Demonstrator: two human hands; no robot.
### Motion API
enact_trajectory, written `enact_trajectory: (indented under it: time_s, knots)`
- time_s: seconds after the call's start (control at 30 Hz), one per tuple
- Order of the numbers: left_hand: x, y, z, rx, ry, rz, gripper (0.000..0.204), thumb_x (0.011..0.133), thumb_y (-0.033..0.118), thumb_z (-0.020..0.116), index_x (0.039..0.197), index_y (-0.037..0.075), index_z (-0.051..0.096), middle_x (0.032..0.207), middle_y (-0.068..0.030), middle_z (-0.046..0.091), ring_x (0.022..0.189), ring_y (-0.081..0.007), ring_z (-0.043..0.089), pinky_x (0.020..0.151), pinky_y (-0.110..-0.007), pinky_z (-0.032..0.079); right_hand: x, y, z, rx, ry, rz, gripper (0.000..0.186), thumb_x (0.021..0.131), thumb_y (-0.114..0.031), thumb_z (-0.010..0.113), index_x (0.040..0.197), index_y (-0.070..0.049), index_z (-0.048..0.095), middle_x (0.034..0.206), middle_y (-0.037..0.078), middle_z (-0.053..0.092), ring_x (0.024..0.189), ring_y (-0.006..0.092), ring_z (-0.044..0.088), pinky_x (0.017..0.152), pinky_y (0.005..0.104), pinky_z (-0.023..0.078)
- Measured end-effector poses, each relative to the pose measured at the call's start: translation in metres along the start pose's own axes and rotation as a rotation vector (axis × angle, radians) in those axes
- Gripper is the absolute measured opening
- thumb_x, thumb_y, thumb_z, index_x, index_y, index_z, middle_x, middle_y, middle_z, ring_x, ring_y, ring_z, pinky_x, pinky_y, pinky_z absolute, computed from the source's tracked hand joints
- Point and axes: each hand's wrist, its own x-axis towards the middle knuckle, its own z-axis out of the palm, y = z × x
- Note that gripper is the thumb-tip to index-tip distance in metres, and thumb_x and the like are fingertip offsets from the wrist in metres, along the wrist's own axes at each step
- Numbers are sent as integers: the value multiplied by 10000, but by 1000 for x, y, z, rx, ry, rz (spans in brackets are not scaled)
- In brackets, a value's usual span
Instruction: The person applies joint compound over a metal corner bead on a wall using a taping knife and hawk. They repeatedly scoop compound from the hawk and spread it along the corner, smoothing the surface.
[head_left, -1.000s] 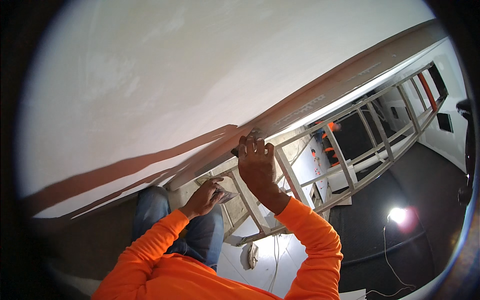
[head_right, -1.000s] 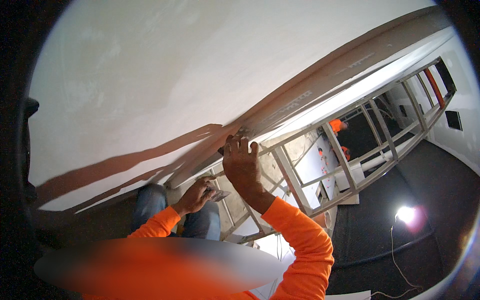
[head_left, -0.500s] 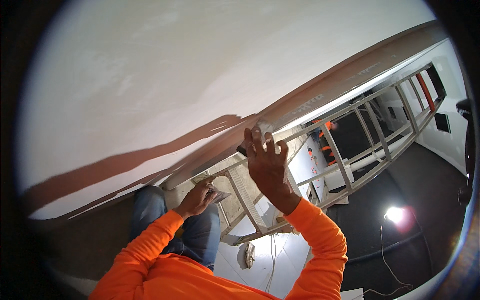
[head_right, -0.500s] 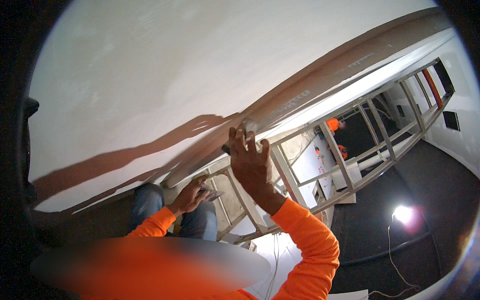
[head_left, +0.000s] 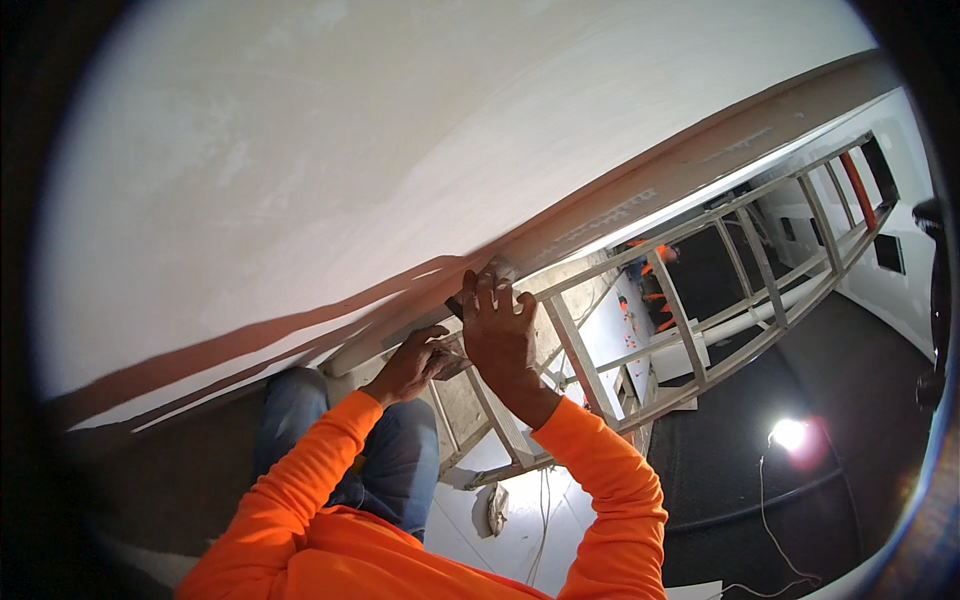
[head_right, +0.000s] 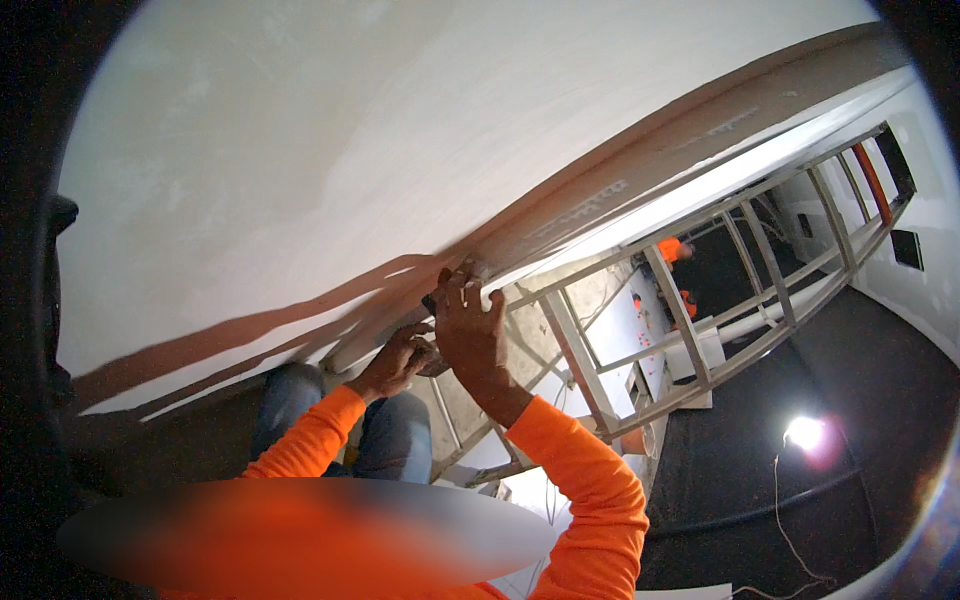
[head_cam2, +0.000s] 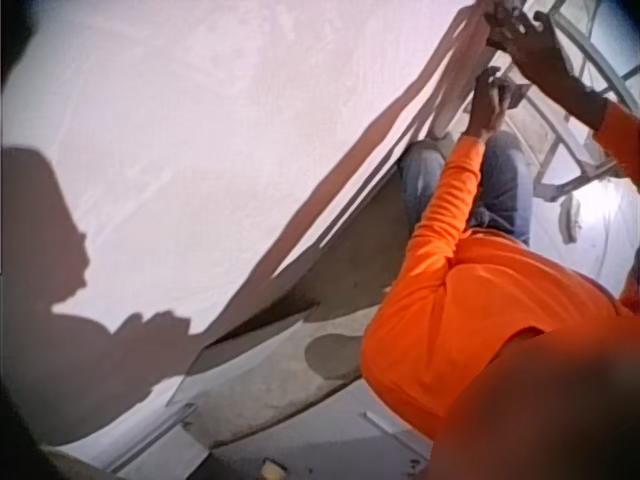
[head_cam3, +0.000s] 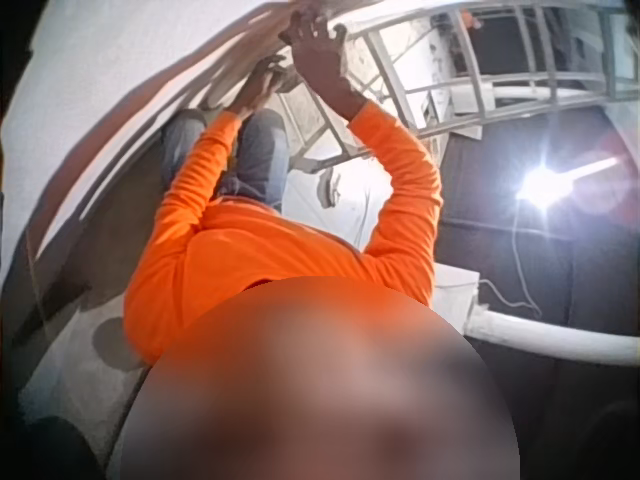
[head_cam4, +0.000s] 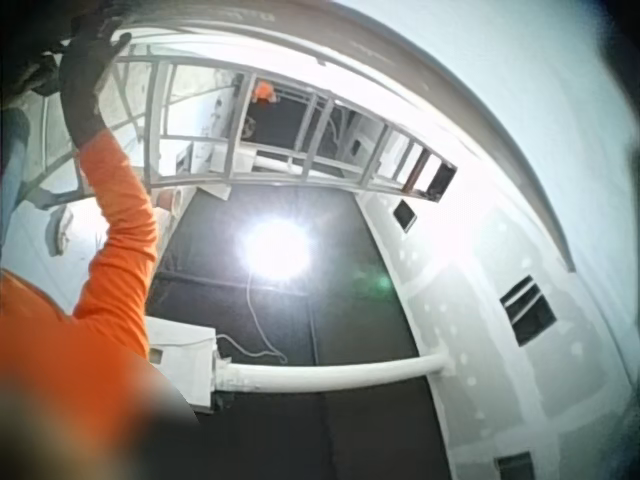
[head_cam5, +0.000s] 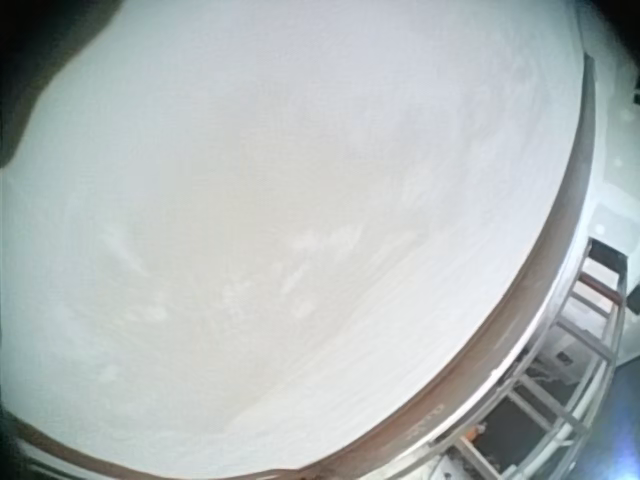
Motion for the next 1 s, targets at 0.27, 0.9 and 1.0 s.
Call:
enact_trajectory:
  time_s: [0.27, 0.9, 1.0]
  knots:
    - [0, -12, -2, 230, -21, 62, 366, 1023, 169, 654, 1327, -33, 627, 1434, -206, 545, 1318, -401, 546, 1117, -469, 461, -23, -44, 20, 48, -107, -98, 585, 954, -269, 606, 1483, -20, 580, 1400, 164, 604, 1180, 290, 603, 931, 496, 480]
    - [-1, -5, -5, 79, 30, 70, 301, 1027, 212, 695, 1269, 34, 679, 1393, -151, 579, 1283, -359, 578, 1099, -447, 482, 13, 74, -18, -173, 145, 66, 567, 933, -183, 607, 1501, -175, 604, 1372, 42, 618, 1202, 230, 548, 1003, 511, 387]
    - [-2, -5, -5, 103, 30, 95, 314, 1036, 219, 682, 1293, 39, 671, 1392, -160, 580, 1288, -360, 576, 1095, -447, 485, 13, 55, -12, -120, 105, 62, 560, 942, -207, 601, 1499, -151, 597, 1368, 54, 610, 1195, 235, 557, 988, 522, 403]
